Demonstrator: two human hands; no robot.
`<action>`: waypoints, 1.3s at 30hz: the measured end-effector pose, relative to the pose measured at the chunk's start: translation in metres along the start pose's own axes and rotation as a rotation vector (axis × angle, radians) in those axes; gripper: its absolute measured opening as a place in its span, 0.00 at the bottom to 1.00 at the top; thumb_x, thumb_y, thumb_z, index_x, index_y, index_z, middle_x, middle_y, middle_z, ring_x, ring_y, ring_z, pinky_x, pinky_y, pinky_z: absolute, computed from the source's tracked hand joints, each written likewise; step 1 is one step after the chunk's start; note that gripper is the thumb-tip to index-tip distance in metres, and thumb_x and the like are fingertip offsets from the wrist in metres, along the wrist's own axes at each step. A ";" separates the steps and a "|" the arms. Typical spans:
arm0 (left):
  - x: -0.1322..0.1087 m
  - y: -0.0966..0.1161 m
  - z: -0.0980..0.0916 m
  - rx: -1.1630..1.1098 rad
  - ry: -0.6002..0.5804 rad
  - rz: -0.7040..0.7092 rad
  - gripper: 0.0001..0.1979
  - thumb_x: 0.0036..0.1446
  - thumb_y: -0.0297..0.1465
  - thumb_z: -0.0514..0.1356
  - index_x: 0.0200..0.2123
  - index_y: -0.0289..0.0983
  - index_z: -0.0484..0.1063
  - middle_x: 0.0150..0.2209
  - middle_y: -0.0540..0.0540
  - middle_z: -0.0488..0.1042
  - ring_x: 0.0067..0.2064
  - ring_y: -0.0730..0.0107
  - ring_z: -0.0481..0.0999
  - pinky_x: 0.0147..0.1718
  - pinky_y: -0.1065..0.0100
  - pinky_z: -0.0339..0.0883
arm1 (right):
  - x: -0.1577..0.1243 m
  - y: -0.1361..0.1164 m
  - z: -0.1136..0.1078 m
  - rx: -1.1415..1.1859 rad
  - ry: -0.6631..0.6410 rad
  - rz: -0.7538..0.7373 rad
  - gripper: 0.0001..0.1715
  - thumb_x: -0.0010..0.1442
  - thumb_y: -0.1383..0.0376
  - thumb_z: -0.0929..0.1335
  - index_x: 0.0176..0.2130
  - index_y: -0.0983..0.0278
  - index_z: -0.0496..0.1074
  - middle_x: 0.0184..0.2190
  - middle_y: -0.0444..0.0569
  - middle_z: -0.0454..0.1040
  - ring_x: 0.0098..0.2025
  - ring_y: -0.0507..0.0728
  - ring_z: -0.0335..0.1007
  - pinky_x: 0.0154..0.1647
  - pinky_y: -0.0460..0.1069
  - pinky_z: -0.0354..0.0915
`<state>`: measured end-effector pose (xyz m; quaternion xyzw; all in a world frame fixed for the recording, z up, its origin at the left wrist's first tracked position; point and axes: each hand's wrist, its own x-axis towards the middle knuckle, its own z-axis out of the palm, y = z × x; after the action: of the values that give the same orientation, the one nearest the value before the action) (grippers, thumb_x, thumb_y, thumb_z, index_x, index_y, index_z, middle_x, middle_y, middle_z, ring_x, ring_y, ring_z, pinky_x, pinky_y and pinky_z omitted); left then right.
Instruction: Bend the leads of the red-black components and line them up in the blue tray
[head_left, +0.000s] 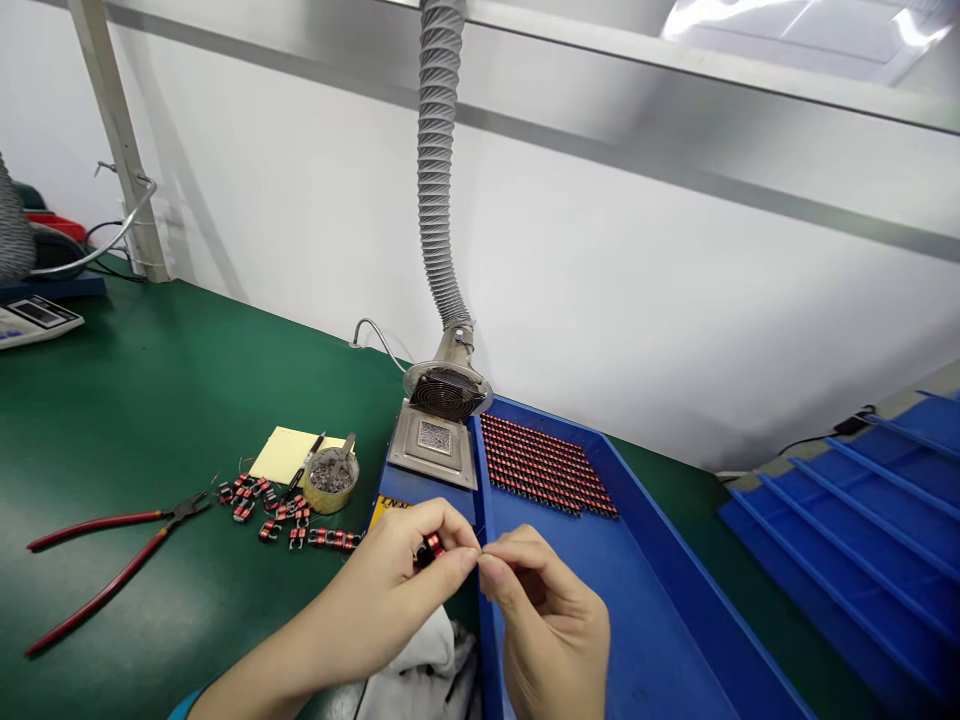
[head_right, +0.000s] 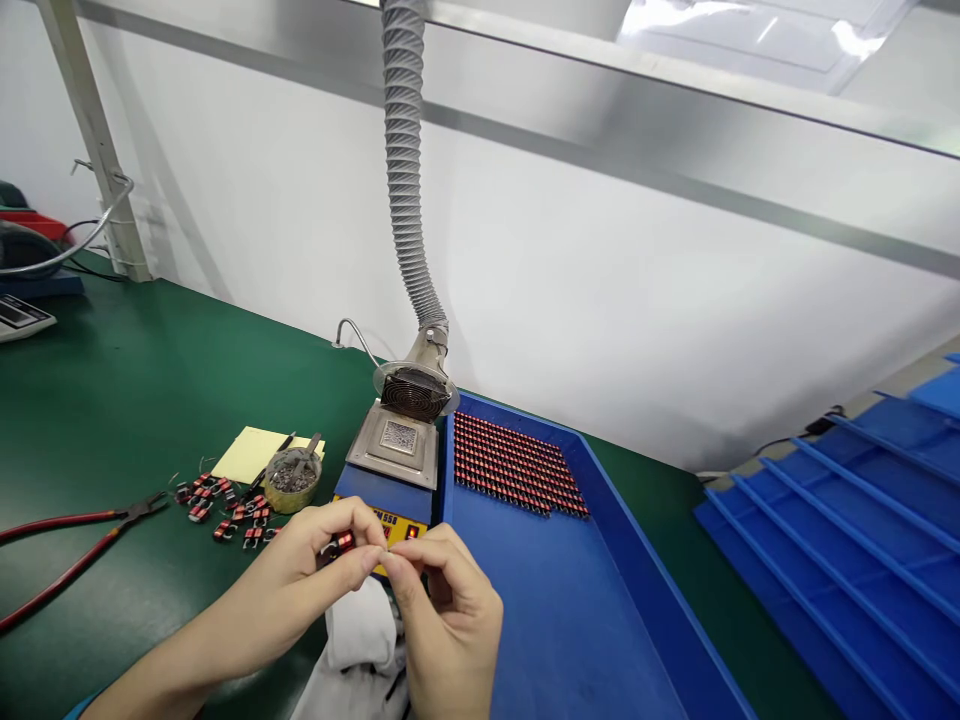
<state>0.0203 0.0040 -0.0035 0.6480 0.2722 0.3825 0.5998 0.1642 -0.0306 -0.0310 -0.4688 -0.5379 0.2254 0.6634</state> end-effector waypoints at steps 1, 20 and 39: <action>0.000 0.000 0.000 -0.007 0.004 0.000 0.08 0.62 0.32 0.54 0.30 0.37 0.66 0.29 0.53 0.65 0.32 0.72 0.62 0.32 0.70 0.54 | 0.000 -0.001 -0.001 -0.021 -0.012 -0.009 0.06 0.53 0.66 0.74 0.25 0.60 0.77 0.19 0.42 0.67 0.22 0.51 0.62 0.22 0.44 0.60; 0.001 -0.003 -0.001 -0.060 0.035 0.015 0.08 0.62 0.31 0.55 0.29 0.37 0.66 0.29 0.53 0.66 0.32 0.72 0.62 0.32 0.71 0.55 | 0.003 -0.007 -0.011 -0.113 -0.229 -0.010 0.09 0.58 0.66 0.71 0.25 0.61 0.73 0.21 0.43 0.70 0.24 0.52 0.65 0.25 0.46 0.62; -0.004 0.001 -0.004 0.285 -0.121 0.099 0.09 0.63 0.28 0.52 0.30 0.39 0.67 0.28 0.53 0.68 0.30 0.73 0.66 0.31 0.72 0.56 | -0.003 -0.012 -0.011 -0.061 -0.205 0.076 0.14 0.63 0.62 0.65 0.26 0.61 0.69 0.21 0.44 0.68 0.24 0.53 0.64 0.26 0.47 0.62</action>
<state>0.0143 0.0028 -0.0028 0.7610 0.2548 0.3294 0.4974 0.1705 -0.0427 -0.0225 -0.4832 -0.5913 0.2808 0.5814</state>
